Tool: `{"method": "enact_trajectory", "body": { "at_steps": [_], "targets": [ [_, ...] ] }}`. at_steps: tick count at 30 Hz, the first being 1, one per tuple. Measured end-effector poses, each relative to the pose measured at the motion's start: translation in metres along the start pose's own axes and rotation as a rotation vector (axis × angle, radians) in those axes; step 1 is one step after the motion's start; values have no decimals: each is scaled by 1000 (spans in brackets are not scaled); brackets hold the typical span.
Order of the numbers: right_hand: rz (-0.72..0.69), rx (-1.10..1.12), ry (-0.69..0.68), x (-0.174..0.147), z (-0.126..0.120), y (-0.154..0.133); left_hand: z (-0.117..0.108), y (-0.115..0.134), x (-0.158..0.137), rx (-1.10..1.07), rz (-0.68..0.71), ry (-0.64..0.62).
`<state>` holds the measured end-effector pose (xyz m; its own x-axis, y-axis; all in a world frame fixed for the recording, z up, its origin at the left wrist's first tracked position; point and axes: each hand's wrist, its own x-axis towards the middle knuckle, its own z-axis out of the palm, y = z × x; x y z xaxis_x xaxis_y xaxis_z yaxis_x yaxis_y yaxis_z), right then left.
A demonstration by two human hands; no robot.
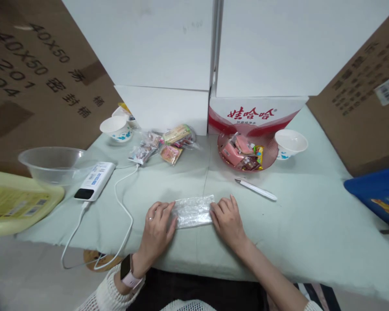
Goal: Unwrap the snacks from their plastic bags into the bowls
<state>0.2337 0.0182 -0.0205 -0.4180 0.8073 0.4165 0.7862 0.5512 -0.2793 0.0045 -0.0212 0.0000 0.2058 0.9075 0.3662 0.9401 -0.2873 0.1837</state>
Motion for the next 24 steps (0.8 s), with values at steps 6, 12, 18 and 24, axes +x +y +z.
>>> {"method": "enact_trajectory", "body": {
  "at_steps": [6,12,18,24],
  "targets": [
    [-223,130,-76,-6,-12,5,-2,25,3,-143,187,-237],
    [-254,238,1,-3,-16,-4,10,44,12,-280,61,-408],
    [264,765,-20,12,-45,4,-20,36,31,-1156,-438,-466],
    [586,1375,-401,12,-26,-17,-27,48,34,-1694,-982,-427]
  ]
}}
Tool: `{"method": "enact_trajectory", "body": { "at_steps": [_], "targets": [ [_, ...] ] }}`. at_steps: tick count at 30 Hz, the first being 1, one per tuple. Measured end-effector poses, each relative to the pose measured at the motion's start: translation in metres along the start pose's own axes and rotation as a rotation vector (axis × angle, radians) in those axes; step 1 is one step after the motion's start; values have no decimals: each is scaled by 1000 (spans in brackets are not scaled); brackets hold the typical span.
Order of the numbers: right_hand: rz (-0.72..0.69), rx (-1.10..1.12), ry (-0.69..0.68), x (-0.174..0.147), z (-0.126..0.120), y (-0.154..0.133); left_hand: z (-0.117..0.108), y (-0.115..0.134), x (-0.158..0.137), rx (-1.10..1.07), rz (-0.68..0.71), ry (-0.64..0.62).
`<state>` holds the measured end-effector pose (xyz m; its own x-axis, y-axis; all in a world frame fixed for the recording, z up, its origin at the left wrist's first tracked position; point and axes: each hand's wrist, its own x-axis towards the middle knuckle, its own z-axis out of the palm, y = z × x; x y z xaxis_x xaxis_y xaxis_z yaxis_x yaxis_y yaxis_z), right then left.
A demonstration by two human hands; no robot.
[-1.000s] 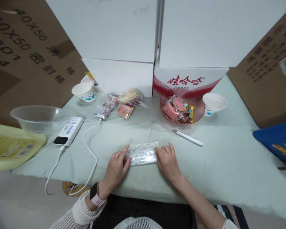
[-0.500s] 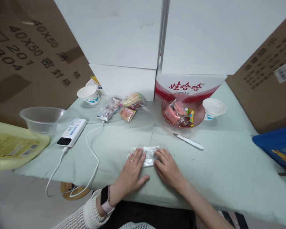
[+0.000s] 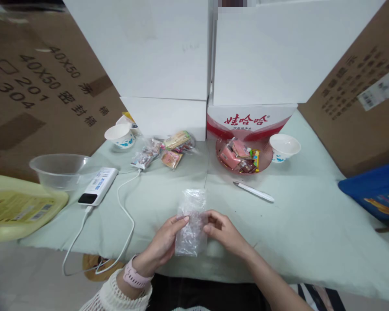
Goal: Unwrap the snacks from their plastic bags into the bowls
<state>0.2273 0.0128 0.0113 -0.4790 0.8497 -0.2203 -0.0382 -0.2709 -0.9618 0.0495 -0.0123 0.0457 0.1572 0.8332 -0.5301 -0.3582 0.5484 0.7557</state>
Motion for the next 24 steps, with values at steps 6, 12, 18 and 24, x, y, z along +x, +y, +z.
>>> {"method": "enact_trajectory", "body": {
  "at_steps": [6,12,18,24],
  "targets": [
    [119,93,105,3,13,-5,-8,-9,3,198,65,-38],
    [158,254,97,-1,15,-5,-10,-7,3,347,174,-149],
    [207,380,116,-3,7,6,-18,-1,4,299,112,-331],
    [219,544,125,-1,-1,2,-19,16,2,651,297,-372]
  ]
}}
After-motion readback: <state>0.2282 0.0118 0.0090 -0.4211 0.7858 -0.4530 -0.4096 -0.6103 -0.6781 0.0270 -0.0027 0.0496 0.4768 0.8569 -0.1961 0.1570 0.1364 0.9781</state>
